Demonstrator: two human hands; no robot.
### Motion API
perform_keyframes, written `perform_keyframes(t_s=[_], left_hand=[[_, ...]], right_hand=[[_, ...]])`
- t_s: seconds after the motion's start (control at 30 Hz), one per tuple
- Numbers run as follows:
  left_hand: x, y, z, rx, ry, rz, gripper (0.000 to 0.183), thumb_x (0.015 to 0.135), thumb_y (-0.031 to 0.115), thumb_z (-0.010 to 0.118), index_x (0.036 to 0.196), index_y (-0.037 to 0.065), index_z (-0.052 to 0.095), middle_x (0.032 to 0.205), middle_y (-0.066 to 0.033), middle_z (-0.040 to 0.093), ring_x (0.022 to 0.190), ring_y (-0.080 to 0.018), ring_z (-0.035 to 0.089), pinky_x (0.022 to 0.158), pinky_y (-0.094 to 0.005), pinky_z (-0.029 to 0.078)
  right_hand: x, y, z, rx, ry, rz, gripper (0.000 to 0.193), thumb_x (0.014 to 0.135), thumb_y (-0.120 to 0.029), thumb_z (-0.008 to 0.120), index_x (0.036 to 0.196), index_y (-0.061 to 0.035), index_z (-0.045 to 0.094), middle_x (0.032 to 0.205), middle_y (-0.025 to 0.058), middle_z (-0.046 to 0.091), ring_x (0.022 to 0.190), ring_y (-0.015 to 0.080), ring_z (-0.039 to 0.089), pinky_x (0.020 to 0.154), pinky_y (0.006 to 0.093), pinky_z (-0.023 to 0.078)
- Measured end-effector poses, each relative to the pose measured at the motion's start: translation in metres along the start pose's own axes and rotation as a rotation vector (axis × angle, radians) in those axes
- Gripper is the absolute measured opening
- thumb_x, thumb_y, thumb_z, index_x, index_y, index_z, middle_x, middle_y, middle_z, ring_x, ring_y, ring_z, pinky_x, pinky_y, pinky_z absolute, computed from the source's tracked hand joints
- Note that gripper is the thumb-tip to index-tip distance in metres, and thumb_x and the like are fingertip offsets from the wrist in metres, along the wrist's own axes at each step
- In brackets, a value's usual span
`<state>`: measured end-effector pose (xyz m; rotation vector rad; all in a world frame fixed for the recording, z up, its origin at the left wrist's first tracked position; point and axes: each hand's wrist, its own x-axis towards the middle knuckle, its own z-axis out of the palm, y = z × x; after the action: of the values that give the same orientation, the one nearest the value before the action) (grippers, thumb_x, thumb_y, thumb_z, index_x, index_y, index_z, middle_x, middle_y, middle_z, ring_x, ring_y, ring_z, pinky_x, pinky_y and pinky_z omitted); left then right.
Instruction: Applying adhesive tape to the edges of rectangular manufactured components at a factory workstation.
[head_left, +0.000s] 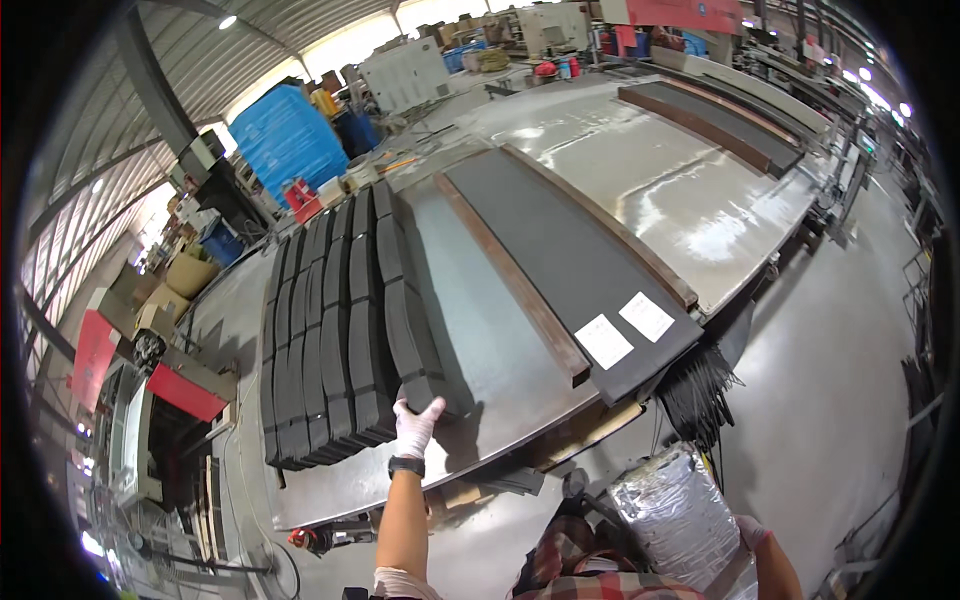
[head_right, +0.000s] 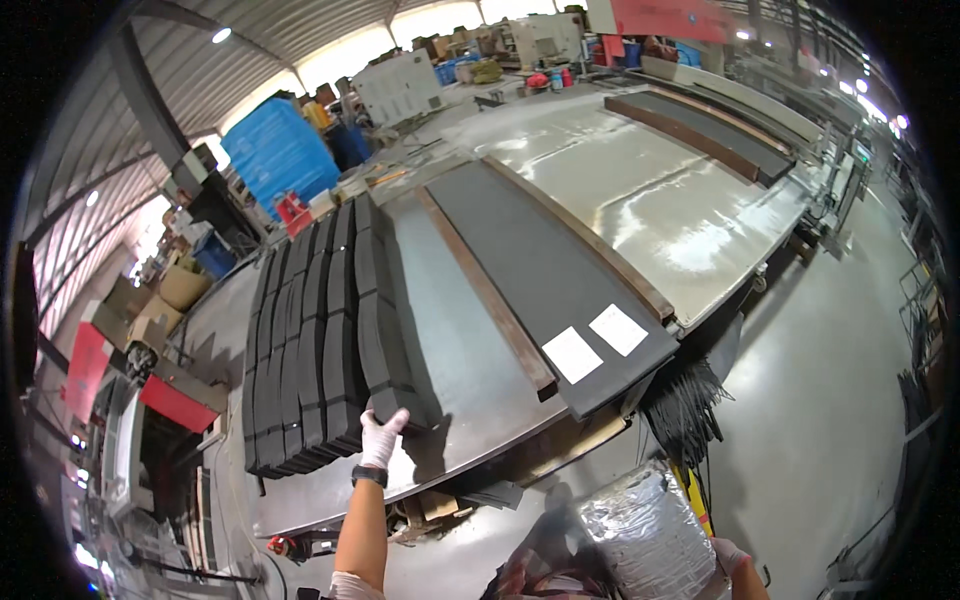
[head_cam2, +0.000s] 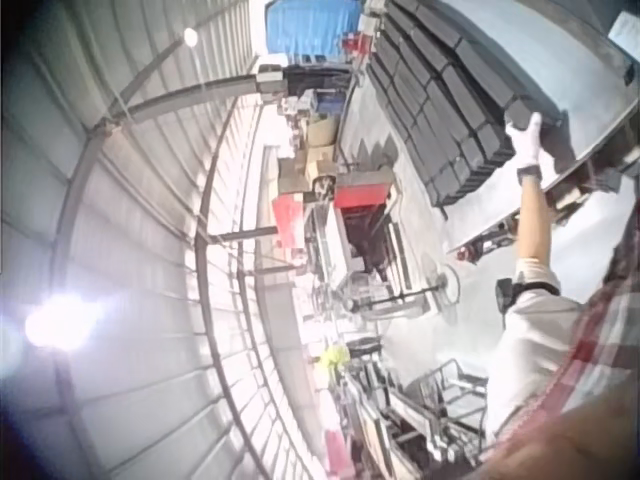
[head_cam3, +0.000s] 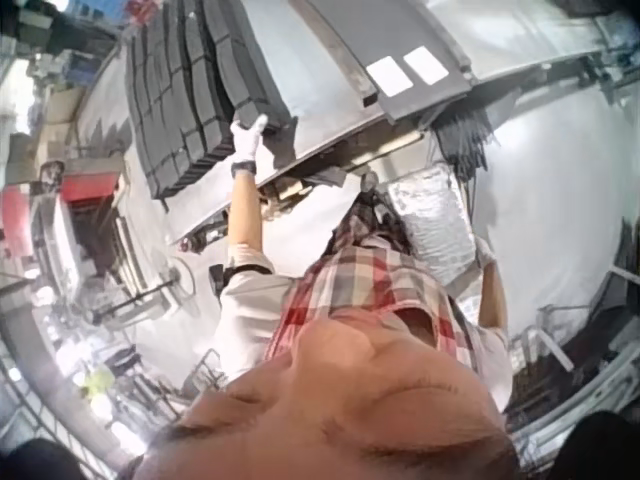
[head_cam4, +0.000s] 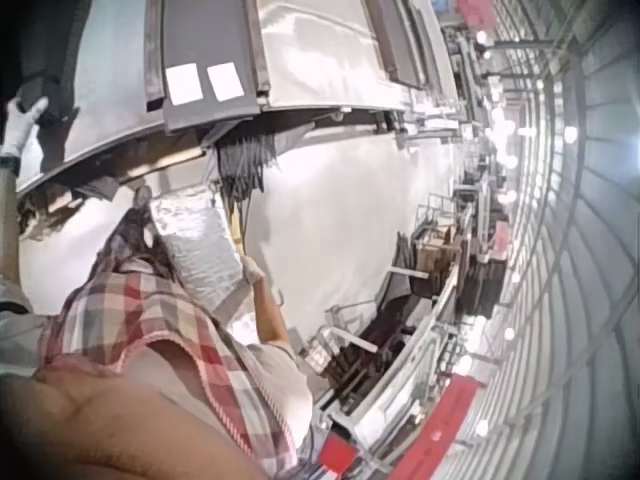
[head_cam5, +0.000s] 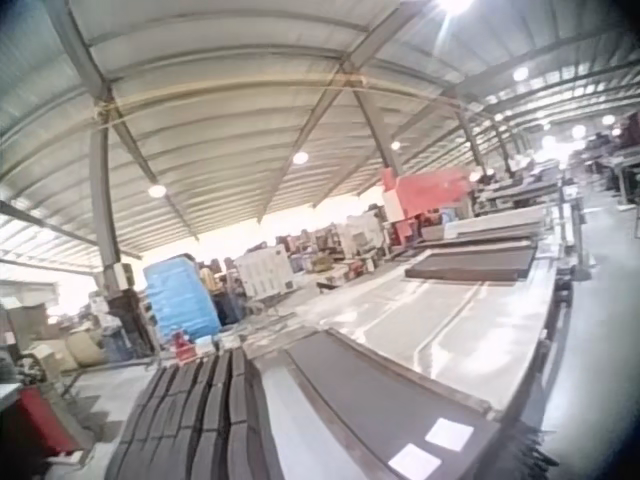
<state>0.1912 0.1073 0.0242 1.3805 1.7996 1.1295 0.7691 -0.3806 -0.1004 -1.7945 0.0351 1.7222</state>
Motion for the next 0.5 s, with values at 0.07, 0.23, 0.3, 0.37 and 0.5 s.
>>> perform_keyframes(t_s=[0.07, 0.23, 0.3, 0.37, 0.5], left_hand=[[0.018, 0.016, -0.009, -0.203, -0.277, -0.184, 0.087, 0.078, 0.057, 0.069, 0.128, -0.010, 0.047, 0.119, -0.0189, 0.058, 0.111, -0.0250, 0.055, 0.097, -0.0335, 0.042], [0.084, 0.067, 0.009, 0.102, -0.194, -0.330, 0.114, 0.072, 0.063, 0.071, 0.146, -0.008, 0.021, 0.141, -0.0254, 0.041, 0.130, -0.0371, 0.042, 0.110, -0.0406, 0.031], [0.105, 0.067, 0.023, 0.342, -0.110, -0.205, 0.132, 0.063, 0.044, 0.084, 0.148, -0.006, -0.004, 0.140, -0.0292, 0.041, 0.131, -0.0357, 0.043, 0.107, -0.0388, 0.037], [0.099, 0.092, 0.038, 0.422, 0.005, -0.208, 0.111, 0.067, 0.027, 0.081, 0.144, -0.008, 0.010, 0.125, -0.0300, 0.054, 0.119, -0.0384, 0.053, 0.098, -0.0399, 0.045], [0.091, 0.134, 0.021, 0.439, 0.142, -0.166, 0.072, 0.068, 0.013, 0.073, 0.124, -0.006, 0.031, 0.105, -0.0276, 0.061, 0.098, -0.0424, 0.062, 0.089, -0.0447, 0.050]], right_hand=[[0.018, 0.006, -0.031, 0.011, -0.009, 0.030, 0.033, 0.094, -0.030, 0.052, 0.107, -0.0038, 0.067, 0.096, 0.0085, 0.071, 0.081, 0.0226, 0.066, 0.077, 0.0369, 0.053], [0.092, 0.003, -0.064, -0.032, 0.124, -0.046, 0.036, 0.094, -0.033, 0.055, 0.099, -0.0012, 0.070, 0.091, 0.0082, 0.070, 0.078, 0.0204, 0.064, 0.073, 0.0343, 0.051], [0.144, -0.006, -0.072, -0.009, 0.167, -0.250, 0.039, 0.093, -0.035, 0.058, 0.095, 0.0024, 0.070, 0.084, 0.0072, 0.068, 0.073, 0.0165, 0.060, 0.067, 0.0318, 0.049], [0.077, -0.083, 0.009, -0.338, 0.419, -0.440, 0.030, 0.092, -0.030, 0.059, 0.087, -0.0011, 0.068, 0.077, 0.0047, 0.064, 0.068, 0.0138, 0.055, 0.061, 0.0297, 0.046], [0.058, -0.152, 0.050, -0.301, 0.715, -0.791, 0.020, 0.090, -0.020, 0.059, 0.081, -0.0026, 0.058, 0.069, -0.0002, 0.053, 0.059, 0.0092, 0.047, 0.052, 0.0278, 0.042]])
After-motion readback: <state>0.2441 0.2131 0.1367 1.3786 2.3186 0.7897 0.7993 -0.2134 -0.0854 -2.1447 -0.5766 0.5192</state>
